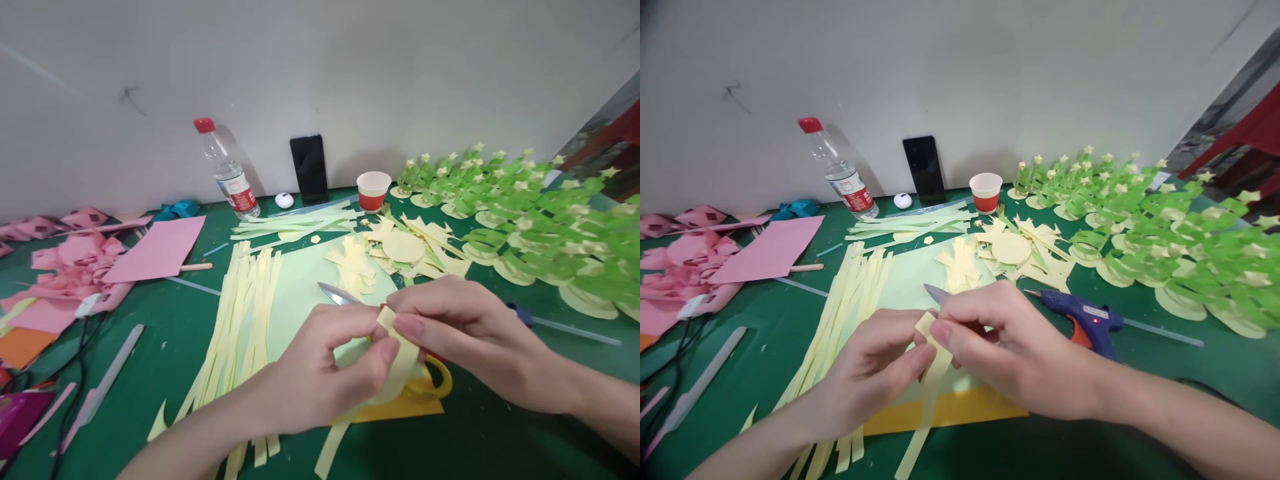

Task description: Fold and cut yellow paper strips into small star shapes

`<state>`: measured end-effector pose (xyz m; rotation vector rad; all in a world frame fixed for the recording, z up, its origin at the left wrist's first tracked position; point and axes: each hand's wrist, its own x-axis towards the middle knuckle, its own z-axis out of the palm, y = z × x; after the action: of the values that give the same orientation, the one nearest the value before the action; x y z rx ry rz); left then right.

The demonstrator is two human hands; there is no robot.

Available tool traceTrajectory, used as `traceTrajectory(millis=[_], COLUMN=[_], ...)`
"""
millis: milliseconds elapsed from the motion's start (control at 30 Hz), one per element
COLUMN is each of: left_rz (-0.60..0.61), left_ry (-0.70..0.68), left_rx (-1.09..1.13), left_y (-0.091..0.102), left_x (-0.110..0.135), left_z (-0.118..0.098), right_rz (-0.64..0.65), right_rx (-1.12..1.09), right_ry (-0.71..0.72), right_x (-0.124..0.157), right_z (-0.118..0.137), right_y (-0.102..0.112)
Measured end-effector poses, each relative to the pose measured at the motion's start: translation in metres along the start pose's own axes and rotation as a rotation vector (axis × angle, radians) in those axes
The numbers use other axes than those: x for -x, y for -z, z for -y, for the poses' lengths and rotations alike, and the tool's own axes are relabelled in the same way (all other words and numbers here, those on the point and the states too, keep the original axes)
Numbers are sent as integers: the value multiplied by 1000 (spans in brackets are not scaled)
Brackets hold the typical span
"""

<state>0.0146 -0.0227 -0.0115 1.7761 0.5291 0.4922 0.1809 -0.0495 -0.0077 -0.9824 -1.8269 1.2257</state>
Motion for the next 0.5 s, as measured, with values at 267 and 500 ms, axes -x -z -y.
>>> traceTrajectory(millis=[267, 500], left_rz=[-136, -148], left_ry=[2, -31], left_rx=[107, 95], left_y=[-1, -1], left_x=[1, 2], left_z=[0, 3], right_rz=[-50, -35], right_rx=[-91, -157], right_ry=[22, -63], right_x=[-3, -1], right_z=[-4, 1], right_y=[-2, -2])
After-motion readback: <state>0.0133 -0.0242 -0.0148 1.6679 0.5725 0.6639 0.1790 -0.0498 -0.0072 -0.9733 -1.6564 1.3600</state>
